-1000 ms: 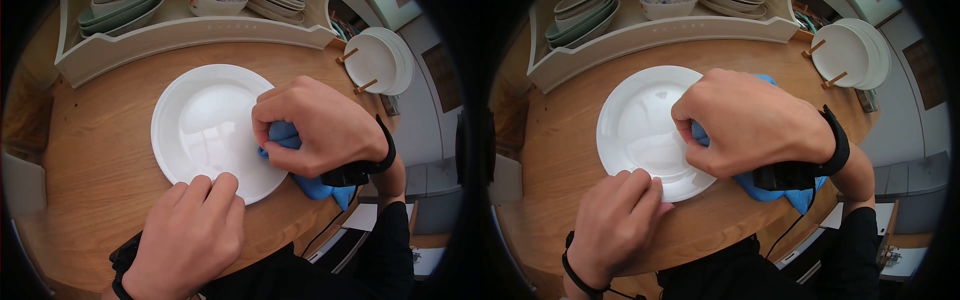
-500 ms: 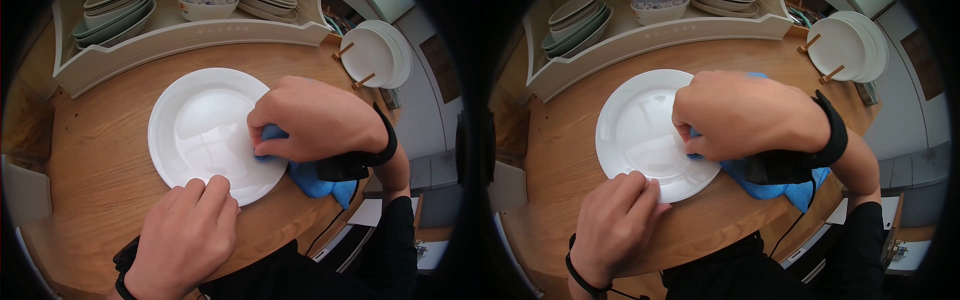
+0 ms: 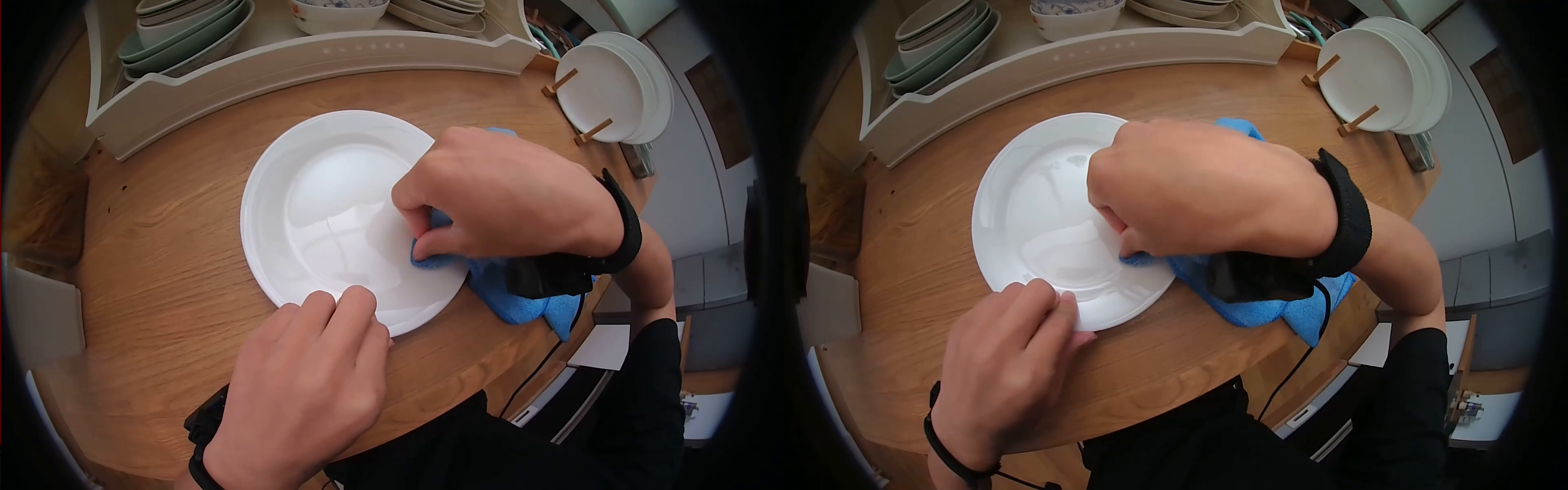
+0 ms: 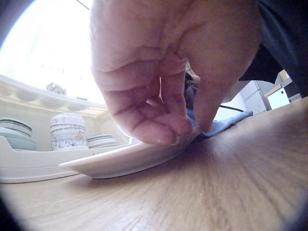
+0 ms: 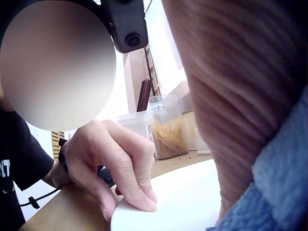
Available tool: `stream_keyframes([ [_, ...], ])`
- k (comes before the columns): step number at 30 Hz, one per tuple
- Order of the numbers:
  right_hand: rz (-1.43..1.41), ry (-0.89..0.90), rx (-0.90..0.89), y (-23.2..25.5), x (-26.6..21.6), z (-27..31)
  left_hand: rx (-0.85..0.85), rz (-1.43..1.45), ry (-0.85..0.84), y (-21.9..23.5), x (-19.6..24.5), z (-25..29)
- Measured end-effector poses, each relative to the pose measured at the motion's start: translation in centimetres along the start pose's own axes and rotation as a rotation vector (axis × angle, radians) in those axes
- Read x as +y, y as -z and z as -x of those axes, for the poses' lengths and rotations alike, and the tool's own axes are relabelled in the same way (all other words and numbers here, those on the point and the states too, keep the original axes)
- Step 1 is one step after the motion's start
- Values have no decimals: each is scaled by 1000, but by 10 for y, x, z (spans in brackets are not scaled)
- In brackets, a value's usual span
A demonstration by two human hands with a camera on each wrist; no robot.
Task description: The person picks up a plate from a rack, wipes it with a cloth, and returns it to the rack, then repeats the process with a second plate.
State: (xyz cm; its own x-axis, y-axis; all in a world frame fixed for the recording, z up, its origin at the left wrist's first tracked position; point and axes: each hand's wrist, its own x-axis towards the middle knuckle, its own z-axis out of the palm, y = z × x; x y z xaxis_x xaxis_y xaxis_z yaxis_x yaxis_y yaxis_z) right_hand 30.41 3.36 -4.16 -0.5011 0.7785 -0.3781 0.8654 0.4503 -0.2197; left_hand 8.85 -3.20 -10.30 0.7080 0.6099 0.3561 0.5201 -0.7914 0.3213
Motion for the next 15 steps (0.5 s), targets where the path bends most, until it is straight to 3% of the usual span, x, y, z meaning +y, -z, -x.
stream_keyframes([
  [3,-99,56,8,-13,-4,-2,3,-2,-6,-1,1,1],
  [7,30,109,81,-19,-11,-1,-55,-4,4,2,0,4],
  [15,86,-100,-74,-5,-1,-6,-58,27,11,3,0,2],
])
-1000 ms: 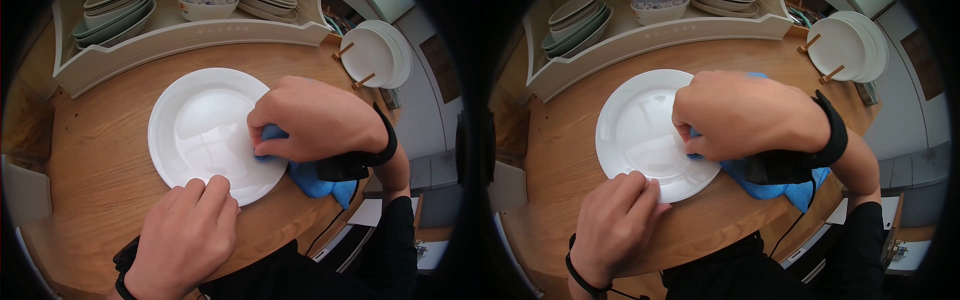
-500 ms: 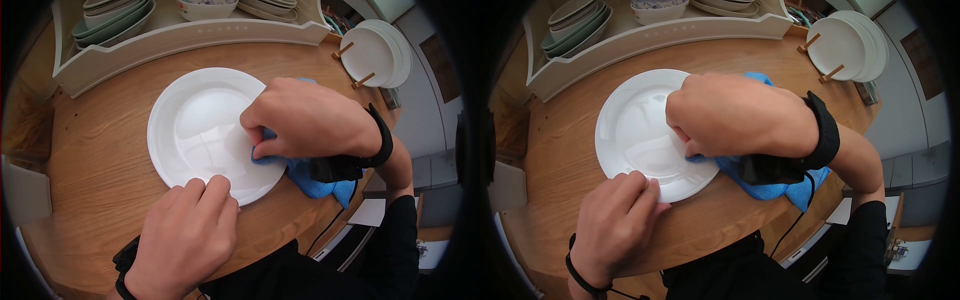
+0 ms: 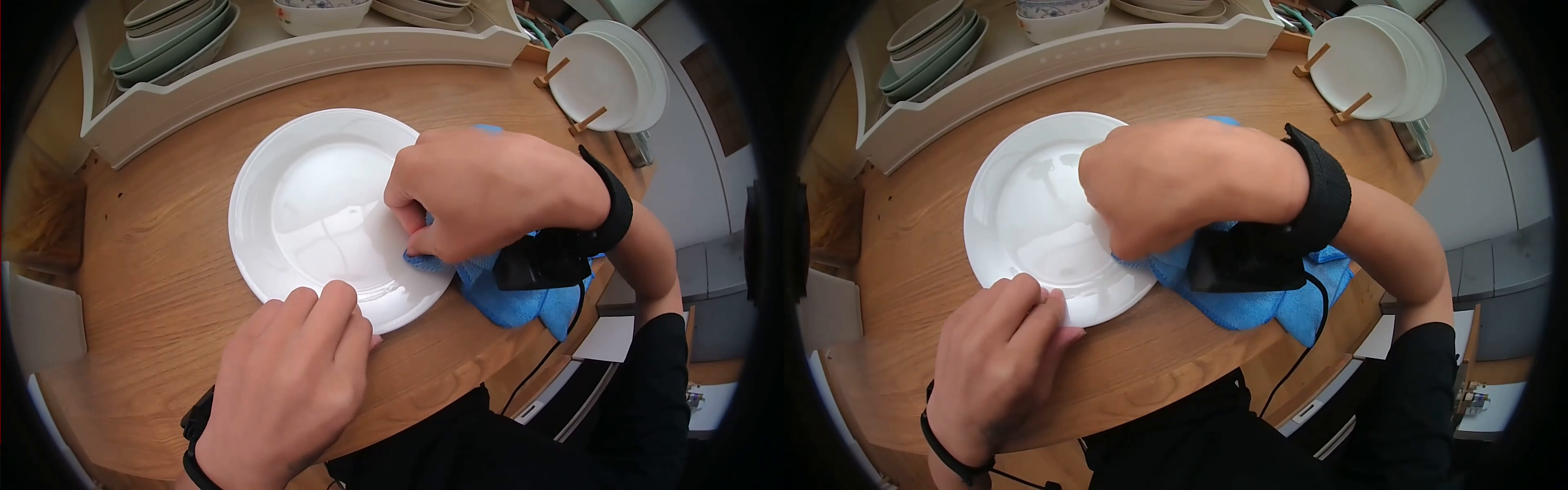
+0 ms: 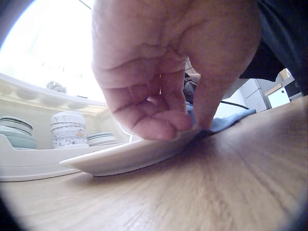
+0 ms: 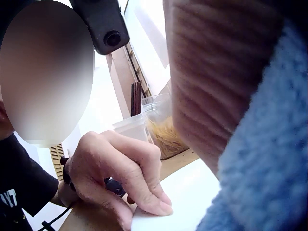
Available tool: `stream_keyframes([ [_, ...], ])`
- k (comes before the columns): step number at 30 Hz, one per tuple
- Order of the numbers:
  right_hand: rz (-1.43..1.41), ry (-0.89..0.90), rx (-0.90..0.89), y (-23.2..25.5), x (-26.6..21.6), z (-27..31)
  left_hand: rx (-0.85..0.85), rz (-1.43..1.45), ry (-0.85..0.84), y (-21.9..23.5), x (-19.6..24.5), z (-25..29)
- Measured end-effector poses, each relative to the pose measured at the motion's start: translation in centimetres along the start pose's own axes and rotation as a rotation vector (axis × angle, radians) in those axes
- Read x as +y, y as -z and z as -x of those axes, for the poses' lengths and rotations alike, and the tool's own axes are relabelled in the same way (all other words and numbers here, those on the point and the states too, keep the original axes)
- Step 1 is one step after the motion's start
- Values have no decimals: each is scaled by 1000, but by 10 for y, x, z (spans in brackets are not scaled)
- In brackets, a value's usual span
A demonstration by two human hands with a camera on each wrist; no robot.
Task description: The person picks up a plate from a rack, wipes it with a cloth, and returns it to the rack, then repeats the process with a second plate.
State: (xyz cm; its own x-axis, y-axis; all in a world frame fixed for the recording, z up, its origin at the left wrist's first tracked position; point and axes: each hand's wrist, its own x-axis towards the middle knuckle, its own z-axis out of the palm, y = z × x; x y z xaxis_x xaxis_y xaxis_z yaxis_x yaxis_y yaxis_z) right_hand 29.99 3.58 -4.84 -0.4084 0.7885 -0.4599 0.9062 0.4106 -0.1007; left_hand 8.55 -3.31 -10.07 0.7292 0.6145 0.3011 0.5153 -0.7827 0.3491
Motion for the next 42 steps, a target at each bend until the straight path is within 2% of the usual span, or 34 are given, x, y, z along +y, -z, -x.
stream_keyframes([
  [3,-9,-53,-84,4,-3,-3,14,-11,-10,-1,-1,0],
  [5,-9,72,40,-4,-3,-3,20,-21,-23,-3,-1,-1],
  [9,-138,130,111,-12,-12,-3,38,-31,-31,-4,-1,0],
  [13,-142,138,68,-7,-12,0,53,-12,-25,-4,-1,-2],
  [16,-130,82,44,-5,-2,3,38,4,-14,-3,-2,-3],
  [18,-72,-43,12,-1,9,5,26,4,-5,-1,-1,-3],
  [20,-24,-64,-4,3,13,3,20,2,7,0,-1,-3],
  [23,-17,-45,18,0,17,1,11,-7,7,0,0,-3],
  [25,-14,48,99,-3,19,-1,21,-4,7,-2,-1,-4],
  [28,-22,71,18,2,10,-5,28,-4,-4,-2,-1,-4],
  [34,-149,159,26,-7,-13,-7,28,-3,-24,-3,-2,-5],
  [38,-220,192,42,-7,-7,-7,49,-11,-26,-4,-2,-5],
  [42,-120,85,3,1,-2,-2,37,-2,-20,-4,-2,-4],
])
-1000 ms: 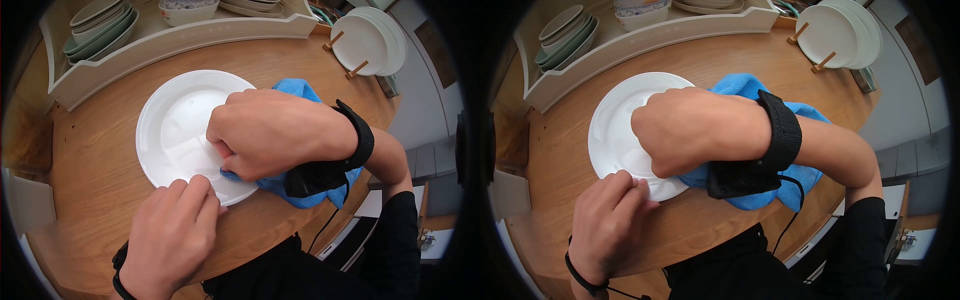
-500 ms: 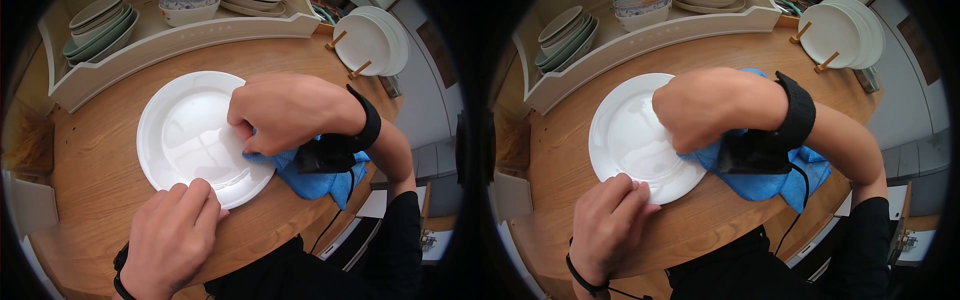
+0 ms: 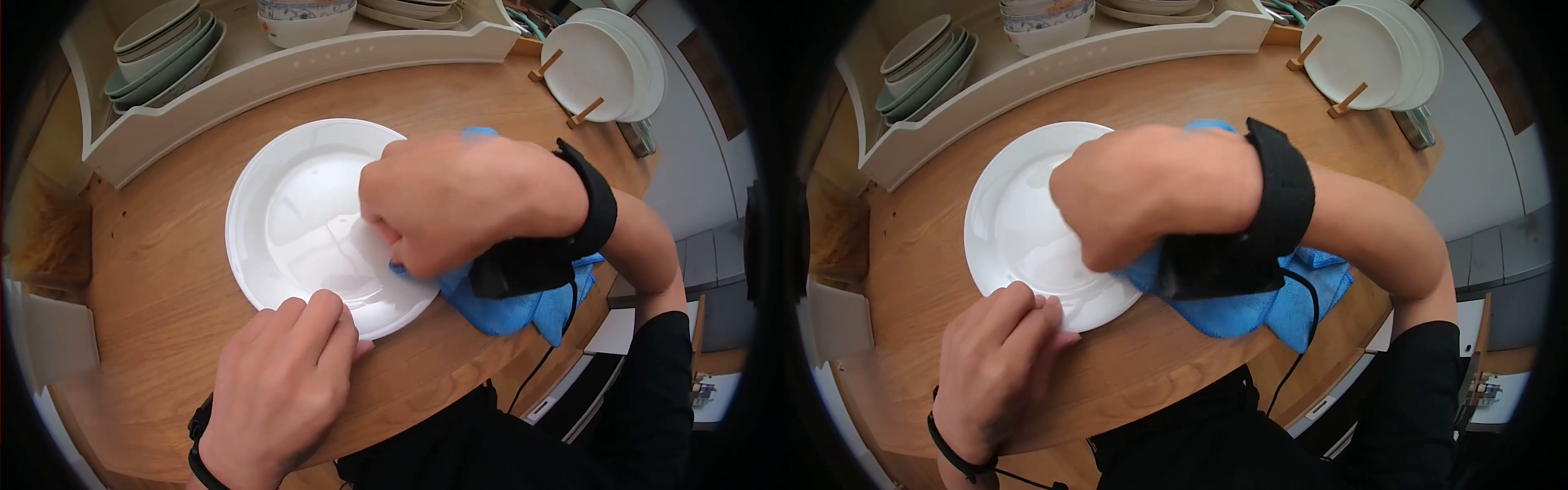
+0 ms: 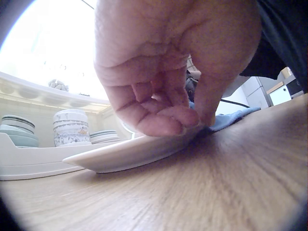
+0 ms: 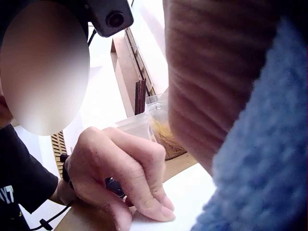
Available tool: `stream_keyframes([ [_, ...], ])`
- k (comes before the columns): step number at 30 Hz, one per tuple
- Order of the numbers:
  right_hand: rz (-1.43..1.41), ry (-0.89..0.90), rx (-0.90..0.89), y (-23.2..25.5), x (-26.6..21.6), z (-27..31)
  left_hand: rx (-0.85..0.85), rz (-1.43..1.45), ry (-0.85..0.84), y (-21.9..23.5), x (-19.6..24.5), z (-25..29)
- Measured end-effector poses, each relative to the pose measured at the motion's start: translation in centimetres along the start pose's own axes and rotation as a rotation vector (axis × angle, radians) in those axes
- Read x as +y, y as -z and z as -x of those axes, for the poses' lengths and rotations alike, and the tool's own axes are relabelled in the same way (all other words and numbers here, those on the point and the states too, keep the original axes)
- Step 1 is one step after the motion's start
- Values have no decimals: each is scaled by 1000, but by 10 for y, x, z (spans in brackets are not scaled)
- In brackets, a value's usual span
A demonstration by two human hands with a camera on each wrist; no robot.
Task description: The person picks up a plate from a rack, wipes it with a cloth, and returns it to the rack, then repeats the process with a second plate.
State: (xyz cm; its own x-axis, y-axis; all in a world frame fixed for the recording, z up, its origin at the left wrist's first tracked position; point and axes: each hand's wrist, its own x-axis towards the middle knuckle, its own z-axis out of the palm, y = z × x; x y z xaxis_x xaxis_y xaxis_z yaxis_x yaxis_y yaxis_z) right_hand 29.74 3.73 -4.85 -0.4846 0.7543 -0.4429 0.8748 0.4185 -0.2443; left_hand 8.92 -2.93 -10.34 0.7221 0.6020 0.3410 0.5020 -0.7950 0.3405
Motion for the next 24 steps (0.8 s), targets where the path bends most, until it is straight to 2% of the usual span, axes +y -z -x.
stream_keyframes([
  [2,38,-64,-19,4,3,0,-4,-3,3,1,0,0],
  [3,61,-1,31,1,7,1,-13,-28,-18,1,0,0],
  [7,0,35,111,-11,11,-2,-2,-9,-11,-1,0,0],
  [9,-70,179,181,-15,8,-1,-4,-16,-16,-1,1,-1],
  [12,34,149,153,-12,1,3,-11,-32,-33,-3,1,-1],
  [13,-9,186,205,-15,7,6,-10,-39,-41,-3,0,-1],
  [14,-18,183,219,-11,5,9,-19,-48,-51,1,2,1],
  [16,-39,26,97,-2,8,14,-46,-55,-7,3,3,1],
  [17,35,18,40,3,13,12,-53,-58,-16,3,4,0],
  [18,30,14,45,5,16,11,-58,-52,-2,3,5,0],
  [21,62,-177,30,10,24,10,-61,-42,22,3,7,-1],
  [22,57,-179,33,8,27,10,-59,-35,35,3,8,-2],
  [24,59,-25,177,2,33,10,-54,-29,30,2,7,-1],
])
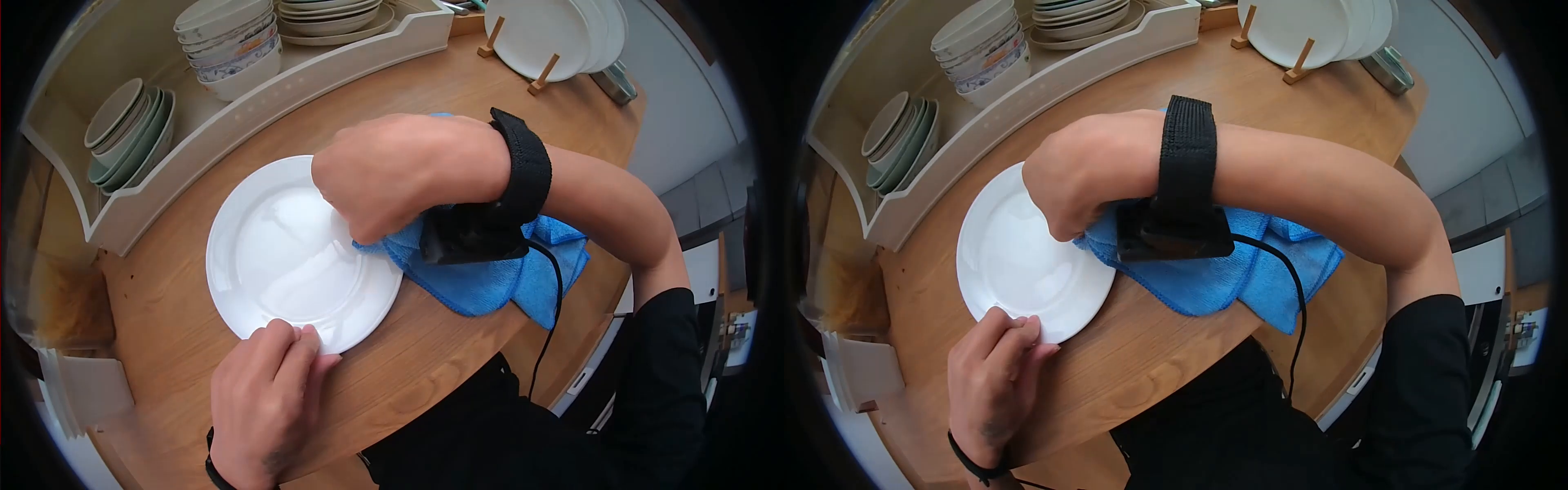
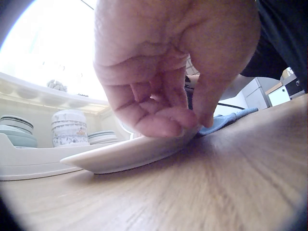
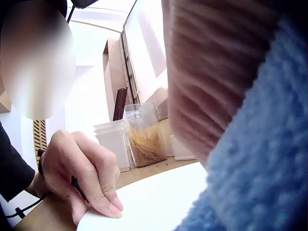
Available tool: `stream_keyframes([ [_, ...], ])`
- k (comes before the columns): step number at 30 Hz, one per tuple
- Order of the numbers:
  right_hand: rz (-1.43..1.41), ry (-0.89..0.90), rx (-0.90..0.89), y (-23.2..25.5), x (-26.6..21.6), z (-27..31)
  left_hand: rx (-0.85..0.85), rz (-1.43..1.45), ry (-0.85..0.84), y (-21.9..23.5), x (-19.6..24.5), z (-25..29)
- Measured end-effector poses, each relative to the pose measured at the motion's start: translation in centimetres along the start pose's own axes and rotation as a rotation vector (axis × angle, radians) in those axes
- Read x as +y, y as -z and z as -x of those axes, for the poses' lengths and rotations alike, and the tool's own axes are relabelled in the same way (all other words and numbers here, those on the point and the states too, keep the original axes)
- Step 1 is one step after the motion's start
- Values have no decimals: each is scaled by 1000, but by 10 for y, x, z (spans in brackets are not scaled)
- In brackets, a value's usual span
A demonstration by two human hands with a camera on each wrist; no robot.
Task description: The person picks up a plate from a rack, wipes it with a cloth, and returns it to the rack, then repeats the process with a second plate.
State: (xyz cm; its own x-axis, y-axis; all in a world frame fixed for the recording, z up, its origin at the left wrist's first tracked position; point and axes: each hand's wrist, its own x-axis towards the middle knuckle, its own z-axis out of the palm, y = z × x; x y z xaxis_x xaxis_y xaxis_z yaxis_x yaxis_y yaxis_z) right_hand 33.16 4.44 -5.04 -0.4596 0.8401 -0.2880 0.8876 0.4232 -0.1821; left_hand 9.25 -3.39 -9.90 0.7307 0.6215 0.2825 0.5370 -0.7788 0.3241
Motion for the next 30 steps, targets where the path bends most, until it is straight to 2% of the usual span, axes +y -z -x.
stream_keyframes([
  [4,22,37,28,-5,0,-1,-11,13,24,4,2,-2],
  [8,-181,192,111,-15,-5,3,-12,15,37,5,0,-2],
  [10,-250,251,126,-21,-16,3,10,12,-46,1,-4,-1],
  [15,-152,220,75,-27,-40,2,-6,-6,-16,5,0,0],
  [18,-131,168,42,-25,-30,5,-10,-13,-35,4,-1,0],
  [20,-133,69,1,-14,-18,4,-2,-6,-33,5,-3,2],
  [23,43,-39,95,-3,3,-9,-44,17,-43,6,-5,2],
  [26,33,-62,161,2,11,-21,-38,-21,-103,7,-6,2],
  [30,104,40,270,2,5,-39,-107,36,-90,15,-4,-1],
])
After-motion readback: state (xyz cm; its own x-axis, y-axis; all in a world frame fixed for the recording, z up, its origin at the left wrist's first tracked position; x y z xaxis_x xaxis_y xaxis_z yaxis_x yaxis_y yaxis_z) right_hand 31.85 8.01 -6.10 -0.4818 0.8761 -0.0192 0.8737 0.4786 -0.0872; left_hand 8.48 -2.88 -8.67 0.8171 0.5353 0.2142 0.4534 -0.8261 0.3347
